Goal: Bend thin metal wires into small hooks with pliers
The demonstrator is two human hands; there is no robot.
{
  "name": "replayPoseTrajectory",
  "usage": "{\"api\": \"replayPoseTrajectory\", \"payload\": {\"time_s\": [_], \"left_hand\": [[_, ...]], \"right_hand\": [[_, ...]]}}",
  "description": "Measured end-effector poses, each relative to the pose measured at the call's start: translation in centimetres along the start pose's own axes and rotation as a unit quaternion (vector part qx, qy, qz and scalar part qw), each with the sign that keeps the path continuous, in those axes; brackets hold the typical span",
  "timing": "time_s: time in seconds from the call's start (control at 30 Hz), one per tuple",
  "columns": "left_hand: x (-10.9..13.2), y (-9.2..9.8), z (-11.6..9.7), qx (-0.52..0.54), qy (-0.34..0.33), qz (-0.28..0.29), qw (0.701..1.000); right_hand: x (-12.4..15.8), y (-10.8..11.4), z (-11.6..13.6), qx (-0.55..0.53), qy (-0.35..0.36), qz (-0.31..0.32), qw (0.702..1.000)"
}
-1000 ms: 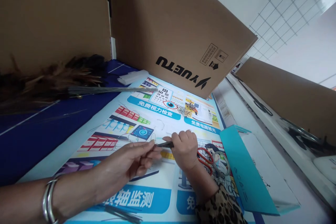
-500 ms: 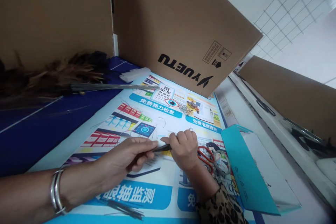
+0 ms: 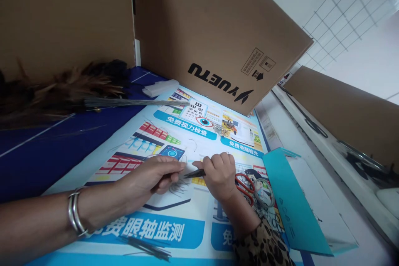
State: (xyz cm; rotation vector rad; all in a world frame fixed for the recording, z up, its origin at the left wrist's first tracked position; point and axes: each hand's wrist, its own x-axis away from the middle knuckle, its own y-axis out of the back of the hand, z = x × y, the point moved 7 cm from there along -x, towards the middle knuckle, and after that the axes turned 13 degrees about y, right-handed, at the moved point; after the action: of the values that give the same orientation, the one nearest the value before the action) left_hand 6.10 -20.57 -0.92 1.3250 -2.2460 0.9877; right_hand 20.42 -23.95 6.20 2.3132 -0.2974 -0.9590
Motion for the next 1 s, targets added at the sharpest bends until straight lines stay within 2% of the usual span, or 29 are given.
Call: {"api": "replayPoseTrajectory", "payload": {"time_s": [0.6,0.87,1.0], "left_hand": [[-0.26,-0.01,0.68,0.002,0.016,0.004,1.0],[-0.37,0.03,0.56,-0.015,0.011,0.005,1.0],[-0.3,-0.06,0.57,-0.017,0.015,0.014,1.0]], "right_hand": [[-0.01,-0.12,0.3,-0.003,0.009,-0.008,1.0],[0.03,-0.24,0.26,0.002,0.007,0.024,1.0],[0.02,-0.13,0.33,0.006,0.005,0.015,1.0]]}}
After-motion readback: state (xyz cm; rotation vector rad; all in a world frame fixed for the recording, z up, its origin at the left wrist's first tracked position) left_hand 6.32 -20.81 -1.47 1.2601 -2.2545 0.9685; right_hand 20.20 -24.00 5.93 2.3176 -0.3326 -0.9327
